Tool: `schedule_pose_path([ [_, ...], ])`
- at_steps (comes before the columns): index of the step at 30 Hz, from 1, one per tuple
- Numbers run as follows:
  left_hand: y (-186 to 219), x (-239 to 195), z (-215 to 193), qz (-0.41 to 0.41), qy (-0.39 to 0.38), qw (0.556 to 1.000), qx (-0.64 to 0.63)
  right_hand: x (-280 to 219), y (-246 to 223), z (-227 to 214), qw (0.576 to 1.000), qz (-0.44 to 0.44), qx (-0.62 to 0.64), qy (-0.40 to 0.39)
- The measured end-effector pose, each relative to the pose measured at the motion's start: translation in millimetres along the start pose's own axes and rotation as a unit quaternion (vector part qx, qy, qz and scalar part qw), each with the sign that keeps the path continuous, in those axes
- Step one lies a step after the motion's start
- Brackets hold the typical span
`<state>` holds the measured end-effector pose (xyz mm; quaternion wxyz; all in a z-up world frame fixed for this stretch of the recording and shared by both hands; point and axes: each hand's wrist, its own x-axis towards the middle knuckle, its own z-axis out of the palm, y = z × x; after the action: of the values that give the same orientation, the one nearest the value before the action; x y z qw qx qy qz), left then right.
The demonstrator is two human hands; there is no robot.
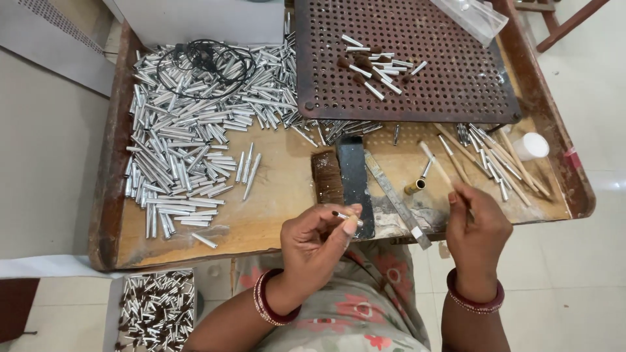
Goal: The person sits at a workbench assembling small brushes. They pick up metal ferrule tubes, insert brush heads and wooden handle pieces into the tubes by hand, and place the assembled brushes into a white box beside the work area.
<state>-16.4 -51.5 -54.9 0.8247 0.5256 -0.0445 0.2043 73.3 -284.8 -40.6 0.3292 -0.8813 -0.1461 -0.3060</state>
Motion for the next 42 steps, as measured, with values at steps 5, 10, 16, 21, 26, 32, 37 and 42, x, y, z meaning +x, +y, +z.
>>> schedule_pose_path([
  [5, 6, -6, 13, 0.053, -0.089, 0.994, 0.034, -26, -31, -5, 0.977, -0.089, 0.180, -0.070],
  [10, 18, -8, 27, 0.081, -0.180, 0.974, 0.112, -62, -30, -3, 0.921, -0.083, 0.361, -0.125],
  [16, 12, -17, 24, 0.077, -0.147, 0.980, 0.108, -58, -39, 0, 0.932, -0.086, 0.342, -0.085],
  [21, 8, -15, 24, 0.102, -0.112, 0.982, 0.117, -62, -39, 7, 0.937, -0.094, 0.328, -0.078],
  [26, 4, -15, 25, 0.091, -0.088, 0.988, 0.089, -65, -42, 11, 0.932, -0.100, 0.340, -0.076],
  [32, -3, -19, 22, 0.034, -0.090, 0.995, 0.034, -71, -42, 13, 0.933, -0.107, 0.336, -0.068],
  [37, -8, -26, 20, 0.014, -0.086, 0.996, 0.013, -78, -41, 12, 0.932, -0.105, 0.342, -0.064],
  [42, -15, -27, 18, -0.038, -0.075, 0.996, -0.007, -80, -40, 17, 0.925, -0.092, 0.365, -0.053],
])
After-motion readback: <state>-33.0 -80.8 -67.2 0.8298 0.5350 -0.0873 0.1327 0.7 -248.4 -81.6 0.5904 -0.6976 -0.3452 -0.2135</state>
